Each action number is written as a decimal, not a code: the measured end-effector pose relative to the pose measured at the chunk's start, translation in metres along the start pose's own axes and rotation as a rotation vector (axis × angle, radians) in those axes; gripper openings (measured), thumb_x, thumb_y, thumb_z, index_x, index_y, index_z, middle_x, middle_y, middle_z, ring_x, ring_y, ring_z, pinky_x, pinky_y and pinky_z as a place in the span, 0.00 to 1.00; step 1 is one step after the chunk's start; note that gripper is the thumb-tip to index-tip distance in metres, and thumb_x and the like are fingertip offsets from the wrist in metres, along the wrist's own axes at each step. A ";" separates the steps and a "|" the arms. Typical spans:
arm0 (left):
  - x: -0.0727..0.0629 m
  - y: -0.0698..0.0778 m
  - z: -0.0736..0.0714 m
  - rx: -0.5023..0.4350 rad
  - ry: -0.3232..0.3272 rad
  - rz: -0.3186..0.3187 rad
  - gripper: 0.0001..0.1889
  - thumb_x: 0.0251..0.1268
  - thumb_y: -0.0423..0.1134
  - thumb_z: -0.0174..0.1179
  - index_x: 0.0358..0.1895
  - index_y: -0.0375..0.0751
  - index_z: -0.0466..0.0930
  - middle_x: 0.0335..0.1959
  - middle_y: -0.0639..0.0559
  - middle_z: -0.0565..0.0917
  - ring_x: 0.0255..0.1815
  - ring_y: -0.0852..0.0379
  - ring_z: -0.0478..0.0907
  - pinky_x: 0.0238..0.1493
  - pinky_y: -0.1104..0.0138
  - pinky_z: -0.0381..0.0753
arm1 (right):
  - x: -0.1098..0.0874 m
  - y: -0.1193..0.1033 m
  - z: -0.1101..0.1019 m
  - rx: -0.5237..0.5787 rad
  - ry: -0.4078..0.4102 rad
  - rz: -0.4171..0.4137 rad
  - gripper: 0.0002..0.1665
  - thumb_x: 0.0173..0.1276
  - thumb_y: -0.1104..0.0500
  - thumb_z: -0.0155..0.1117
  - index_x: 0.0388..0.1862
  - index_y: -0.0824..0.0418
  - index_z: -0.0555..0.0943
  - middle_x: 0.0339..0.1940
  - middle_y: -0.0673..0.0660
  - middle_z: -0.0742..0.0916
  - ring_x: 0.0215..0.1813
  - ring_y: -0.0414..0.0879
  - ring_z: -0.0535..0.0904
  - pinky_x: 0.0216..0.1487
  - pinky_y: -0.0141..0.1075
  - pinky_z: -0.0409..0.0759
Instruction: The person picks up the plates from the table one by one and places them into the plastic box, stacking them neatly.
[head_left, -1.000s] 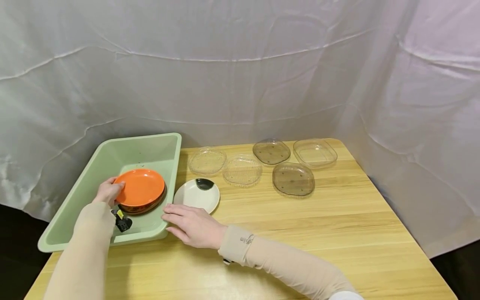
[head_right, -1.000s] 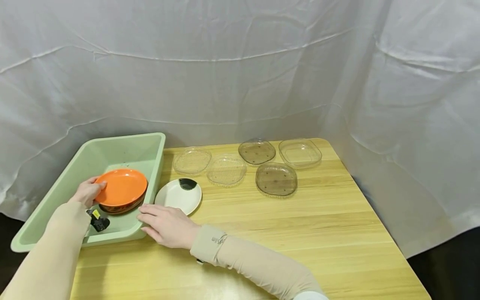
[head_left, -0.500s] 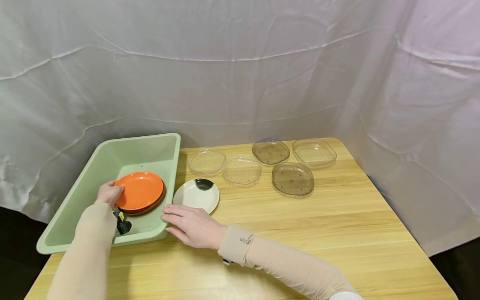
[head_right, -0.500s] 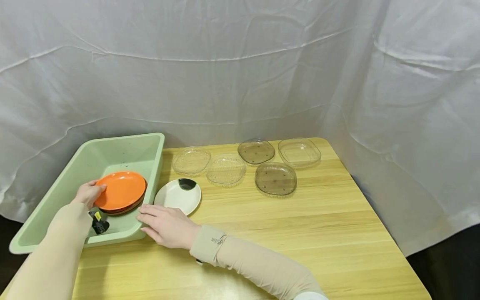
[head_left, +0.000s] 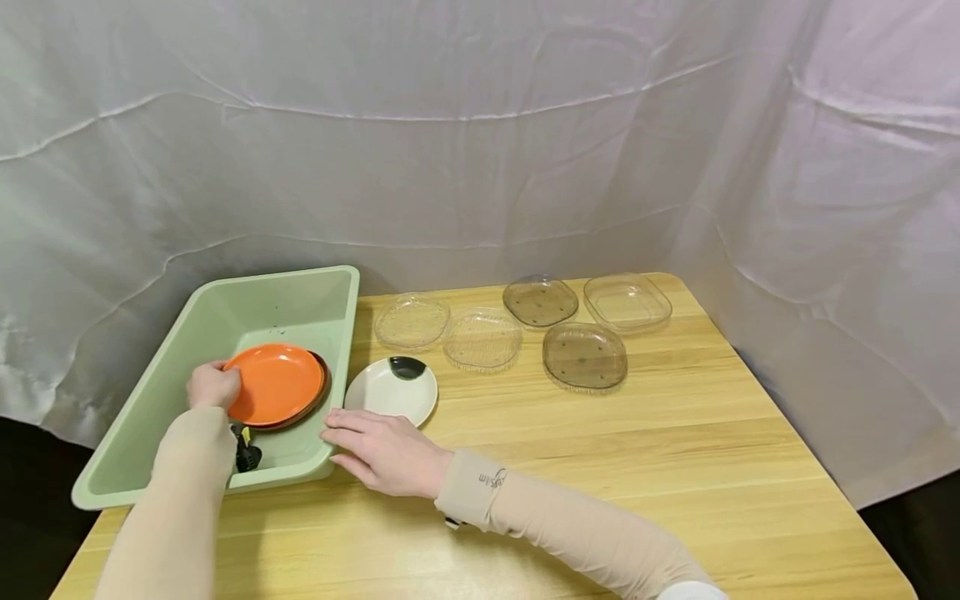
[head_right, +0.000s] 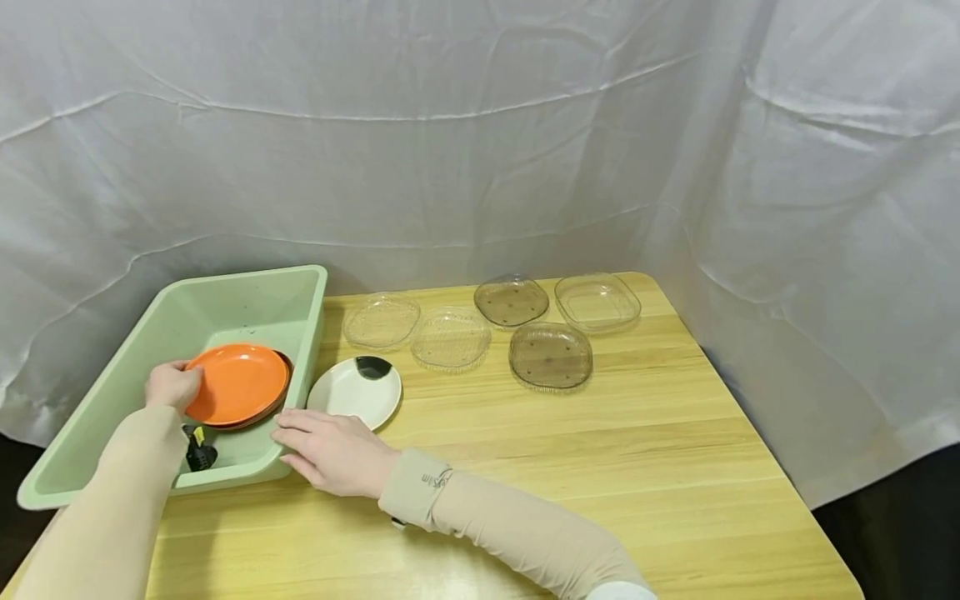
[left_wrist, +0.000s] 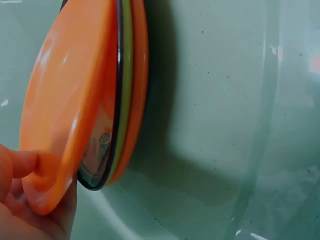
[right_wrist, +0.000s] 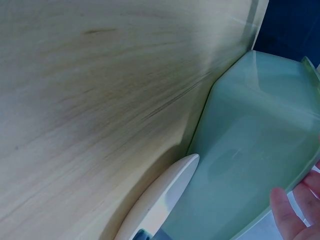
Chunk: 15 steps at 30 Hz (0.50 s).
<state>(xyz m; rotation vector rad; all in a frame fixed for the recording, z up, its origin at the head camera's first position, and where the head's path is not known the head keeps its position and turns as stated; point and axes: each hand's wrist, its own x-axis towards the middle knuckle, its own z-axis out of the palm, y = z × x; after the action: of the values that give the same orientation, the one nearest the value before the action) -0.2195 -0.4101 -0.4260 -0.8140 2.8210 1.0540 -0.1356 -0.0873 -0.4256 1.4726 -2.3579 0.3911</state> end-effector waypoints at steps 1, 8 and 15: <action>0.000 0.000 0.000 0.004 0.008 -0.002 0.30 0.74 0.44 0.38 0.71 0.27 0.66 0.69 0.25 0.69 0.65 0.30 0.69 0.61 0.49 0.74 | 0.000 0.000 0.000 0.005 -0.002 0.002 0.22 0.80 0.49 0.53 0.67 0.55 0.79 0.70 0.51 0.81 0.74 0.42 0.74 0.76 0.30 0.67; 0.000 -0.005 -0.001 0.080 0.007 -0.009 0.30 0.73 0.45 0.39 0.69 0.27 0.68 0.67 0.25 0.70 0.65 0.28 0.69 0.65 0.45 0.73 | 0.000 0.000 0.000 0.033 -0.014 0.009 0.22 0.79 0.50 0.54 0.67 0.54 0.78 0.71 0.51 0.80 0.74 0.42 0.73 0.76 0.30 0.68; -0.005 -0.004 -0.003 0.165 -0.055 -0.012 0.29 0.73 0.45 0.36 0.67 0.29 0.70 0.68 0.25 0.69 0.65 0.26 0.68 0.64 0.45 0.73 | 0.000 0.000 0.001 0.035 -0.015 0.009 0.22 0.79 0.49 0.55 0.67 0.54 0.78 0.71 0.51 0.80 0.75 0.41 0.73 0.76 0.30 0.68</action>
<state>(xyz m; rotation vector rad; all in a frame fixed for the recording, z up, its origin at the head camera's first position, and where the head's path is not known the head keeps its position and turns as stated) -0.2131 -0.4119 -0.4254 -0.7728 2.8063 0.8144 -0.1360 -0.0881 -0.4264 1.4863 -2.3817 0.4267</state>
